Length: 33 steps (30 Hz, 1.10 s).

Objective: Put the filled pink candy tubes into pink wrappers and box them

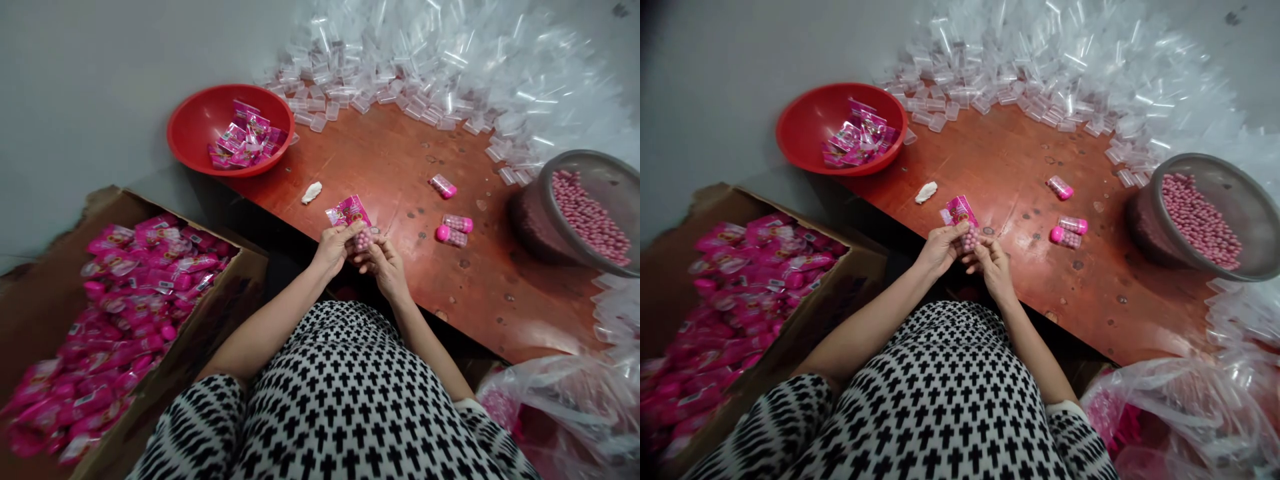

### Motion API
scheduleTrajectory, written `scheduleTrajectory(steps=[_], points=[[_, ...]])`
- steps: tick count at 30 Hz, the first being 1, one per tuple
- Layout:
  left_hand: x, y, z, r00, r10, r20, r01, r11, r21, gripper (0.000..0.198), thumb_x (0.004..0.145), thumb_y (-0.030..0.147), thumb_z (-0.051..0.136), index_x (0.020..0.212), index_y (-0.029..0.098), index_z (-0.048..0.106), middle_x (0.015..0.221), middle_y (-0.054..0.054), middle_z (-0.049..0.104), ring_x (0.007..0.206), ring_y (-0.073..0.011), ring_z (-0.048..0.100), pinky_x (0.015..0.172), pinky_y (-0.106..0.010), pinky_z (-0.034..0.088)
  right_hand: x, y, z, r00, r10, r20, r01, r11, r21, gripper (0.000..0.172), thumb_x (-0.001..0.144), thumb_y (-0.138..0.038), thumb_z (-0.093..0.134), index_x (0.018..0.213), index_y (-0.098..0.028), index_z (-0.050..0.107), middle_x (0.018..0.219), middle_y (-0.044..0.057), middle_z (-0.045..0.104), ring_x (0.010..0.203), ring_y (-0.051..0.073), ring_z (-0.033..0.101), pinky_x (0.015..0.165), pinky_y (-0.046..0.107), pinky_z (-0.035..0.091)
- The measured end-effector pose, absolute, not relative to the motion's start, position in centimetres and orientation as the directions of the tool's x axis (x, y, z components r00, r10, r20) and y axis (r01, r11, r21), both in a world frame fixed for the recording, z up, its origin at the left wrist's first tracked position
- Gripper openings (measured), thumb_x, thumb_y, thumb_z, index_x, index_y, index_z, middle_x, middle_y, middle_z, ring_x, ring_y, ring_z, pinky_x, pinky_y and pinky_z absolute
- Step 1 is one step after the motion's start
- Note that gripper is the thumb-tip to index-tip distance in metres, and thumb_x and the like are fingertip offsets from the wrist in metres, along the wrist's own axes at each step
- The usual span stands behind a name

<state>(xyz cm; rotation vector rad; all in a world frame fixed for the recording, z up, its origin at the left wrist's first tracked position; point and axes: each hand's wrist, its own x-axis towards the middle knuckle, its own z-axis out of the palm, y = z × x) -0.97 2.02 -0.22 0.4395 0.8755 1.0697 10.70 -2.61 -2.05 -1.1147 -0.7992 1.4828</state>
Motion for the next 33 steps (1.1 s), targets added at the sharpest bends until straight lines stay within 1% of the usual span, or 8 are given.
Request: scheduleTrajectory(steps=[7, 12, 17, 19, 21, 27, 30, 33], points=[[-0.3, 0.6, -0.3, 0.303, 0.874, -0.379, -0.513, 0.485, 0.709, 0.036, 0.053, 0.037, 0.086, 0.059, 0.009, 0.064, 0.052, 0.0, 0.057, 0.045, -0.0061, 0.05, 0.047, -0.02, 0.044, 11.3, -1.8, -1.9, 0.101, 0.964, -0.245, -0.388, -0.189, -0.902, 0.04, 0.064, -0.046, 0.079, 0.08, -0.023, 0.05, 0.061, -0.006, 0.065, 0.048, 0.009, 0.061, 0.047, 0.02, 0.053], [-1.3, 0.1, 0.4, 0.309, 0.889, -0.339, -0.528, 0.456, 0.716, 0.036, 0.053, 0.035, 0.087, 0.061, 0.008, 0.064, 0.06, -0.004, 0.064, 0.055, -0.0125, 0.061, 0.059, -0.026, 0.052, 10.9, -0.8, -1.5, 0.015, 0.961, -0.276, -0.347, -0.254, -0.903, 0.044, 0.059, -0.048, 0.081, 0.074, -0.021, 0.049, 0.059, -0.003, 0.066, 0.043, 0.009, 0.059, 0.04, 0.017, 0.047], [-8.1, 0.6, 2.7, -0.202, 0.957, -0.209, -0.703, 0.006, 0.711, 0.037, 0.08, 0.051, 0.065, 0.093, 0.017, 0.064, 0.094, -0.005, 0.073, 0.09, -0.0169, 0.068, 0.088, -0.032, 0.053, 10.4, -0.5, -0.9, -0.059, 0.973, -0.225, -0.27, -0.232, -0.934, 0.04, 0.067, -0.051, 0.075, 0.074, -0.021, 0.05, 0.061, -0.003, 0.067, 0.045, 0.009, 0.059, 0.041, 0.018, 0.046], [-11.0, 0.9, 3.1, -0.444, 0.886, -0.132, -0.691, -0.245, 0.68, 0.05, 0.087, 0.059, 0.049, 0.114, 0.017, 0.053, 0.103, -0.006, 0.072, 0.094, -0.016, 0.068, 0.094, -0.035, 0.05, 10.5, -0.2, -0.9, -0.03, 0.98, -0.198, -0.253, -0.199, -0.947, 0.038, 0.069, -0.052, 0.073, 0.075, -0.02, 0.051, 0.061, -0.002, 0.067, 0.046, 0.009, 0.059, 0.042, 0.018, 0.046], [-12.4, 1.3, 2.8, -0.538, 0.835, -0.118, -0.634, -0.309, 0.709, 0.058, 0.088, 0.06, 0.046, 0.125, 0.016, 0.044, 0.112, -0.009, 0.069, 0.096, -0.0164, 0.068, 0.097, -0.036, 0.048, 10.8, 0.0, -1.1, 0.006, 0.981, -0.196, -0.235, -0.189, -0.953, 0.038, 0.07, -0.053, 0.071, 0.075, -0.02, 0.052, 0.061, -0.002, 0.067, 0.045, 0.008, 0.059, 0.042, 0.017, 0.045], [-7.6, 3.6, -1.2, -0.238, 0.965, 0.107, -0.055, -0.123, 0.991, 0.034, 0.069, 0.028, 0.078, 0.102, 0.023, 0.069, 0.12, -0.006, 0.067, 0.125, -0.0196, 0.053, 0.111, -0.032, 0.032, 11.7, -0.2, -1.7, 0.066, 0.973, -0.222, -0.182, -0.207, -0.961, 0.037, 0.073, -0.051, 0.07, 0.077, -0.019, 0.052, 0.062, -0.002, 0.067, 0.045, 0.008, 0.058, 0.042, 0.017, 0.046], [-5.2, 4.8, -3.2, -0.064, 0.978, 0.2, 0.294, -0.174, 0.94, 0.027, 0.071, 0.022, 0.075, 0.098, 0.023, 0.071, 0.128, -0.008, 0.063, 0.137, -0.0242, 0.038, 0.118, -0.042, 0.013, 12.2, -0.6, -1.6, 0.076, 0.971, -0.228, -0.158, -0.214, -0.964, 0.036, 0.073, -0.05, 0.071, 0.076, -0.019, 0.052, 0.062, -0.002, 0.067, 0.045, 0.008, 0.058, 0.043, 0.018, 0.046], [-4.8, 5.7, -4.8, -0.005, 0.97, 0.243, 0.527, -0.204, 0.825, 0.019, 0.078, 0.023, 0.068, 0.097, 0.023, 0.072, 0.13, -0.008, 0.061, 0.138, -0.0266, 0.037, 0.118, -0.051, 0.01, 12.4, -0.3, -1.6, 0.072, 0.974, -0.214, -0.099, -0.207, -0.973, 0.034, 0.076, -0.05, 0.068, 0.076, -0.019, 0.053, 0.063, -0.002, 0.066, 0.046, 0.008, 0.058, 0.045, 0.018, 0.047]])
